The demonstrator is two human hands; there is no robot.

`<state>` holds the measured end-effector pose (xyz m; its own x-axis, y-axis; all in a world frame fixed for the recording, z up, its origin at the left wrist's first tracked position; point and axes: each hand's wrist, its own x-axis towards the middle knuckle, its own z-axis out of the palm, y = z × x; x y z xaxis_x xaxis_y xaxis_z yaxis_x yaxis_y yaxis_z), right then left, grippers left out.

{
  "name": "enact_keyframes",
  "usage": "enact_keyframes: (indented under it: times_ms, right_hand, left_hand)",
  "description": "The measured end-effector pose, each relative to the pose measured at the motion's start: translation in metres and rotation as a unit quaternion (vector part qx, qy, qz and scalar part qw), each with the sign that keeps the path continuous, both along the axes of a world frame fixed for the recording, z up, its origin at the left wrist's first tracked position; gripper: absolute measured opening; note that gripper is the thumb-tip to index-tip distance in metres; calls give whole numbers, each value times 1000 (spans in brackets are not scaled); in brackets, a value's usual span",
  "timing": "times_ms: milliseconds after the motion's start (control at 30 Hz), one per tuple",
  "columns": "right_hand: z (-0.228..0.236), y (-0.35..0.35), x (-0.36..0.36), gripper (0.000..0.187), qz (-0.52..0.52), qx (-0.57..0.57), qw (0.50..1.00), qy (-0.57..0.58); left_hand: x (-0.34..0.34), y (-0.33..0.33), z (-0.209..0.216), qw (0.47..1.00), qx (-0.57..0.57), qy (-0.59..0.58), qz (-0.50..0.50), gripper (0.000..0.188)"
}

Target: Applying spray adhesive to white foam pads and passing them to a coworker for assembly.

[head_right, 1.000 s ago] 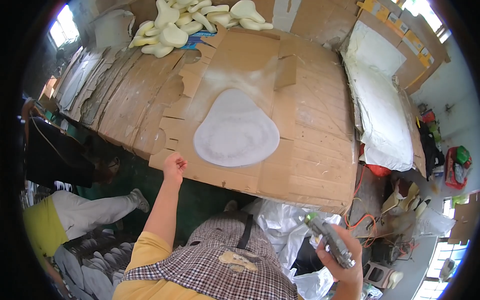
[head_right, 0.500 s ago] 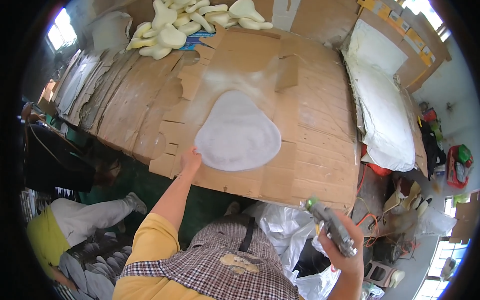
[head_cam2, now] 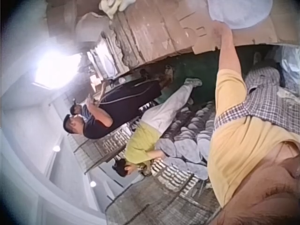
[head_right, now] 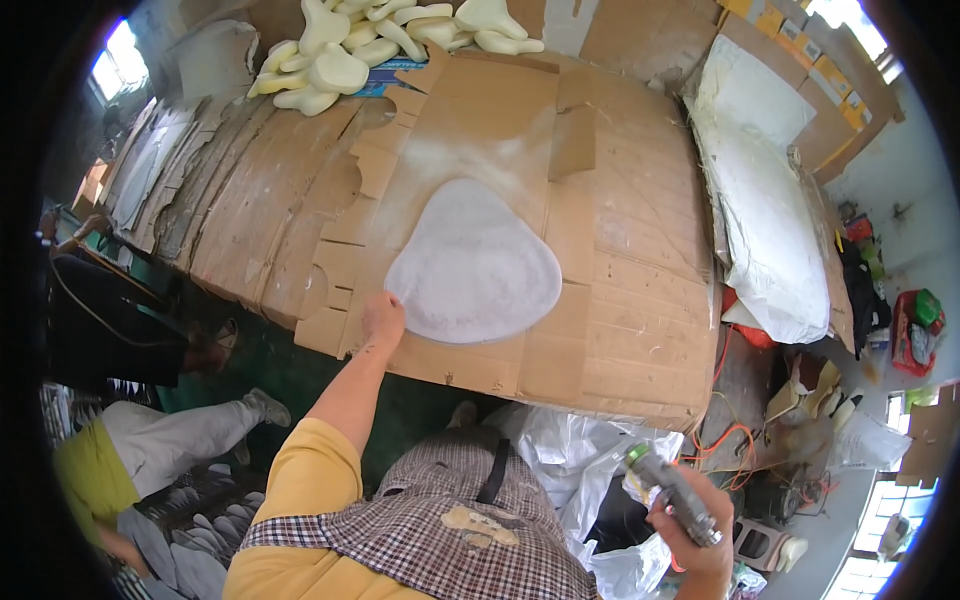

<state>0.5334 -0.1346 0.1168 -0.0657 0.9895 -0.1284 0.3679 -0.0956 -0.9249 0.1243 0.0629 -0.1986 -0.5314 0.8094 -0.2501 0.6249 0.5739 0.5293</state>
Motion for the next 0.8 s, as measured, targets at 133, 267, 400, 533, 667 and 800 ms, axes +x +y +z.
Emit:
enact_keyframes:
  times_ms: [133,267,400,533,667,800]
  right_hand:
    - [-5,-1,-12,45,36,7,999,3]
    - [-8,13,-20,53,-58,36,997,40]
    - [-16,9,-20,52,-40,23,997,67]
    - [-21,13,-34,49,27,33,998,55]
    - [-23,15,-33,46,-47,45,995,79]
    - [-26,-4,-10,46,-39,28,999,22]
  left_hand:
    - [-1,5,-3,997,32,-45,48,8]
    - [0,4,-5,978,112,-151,94,5]
    - [-1,4,-13,867,152,-428,207,11]
    - [-6,6,-26,780,139,-567,224,28]
    - [-2,0,-31,767,157,-559,273,36]
    - [15,-7,-8,788,116,-559,229,42]
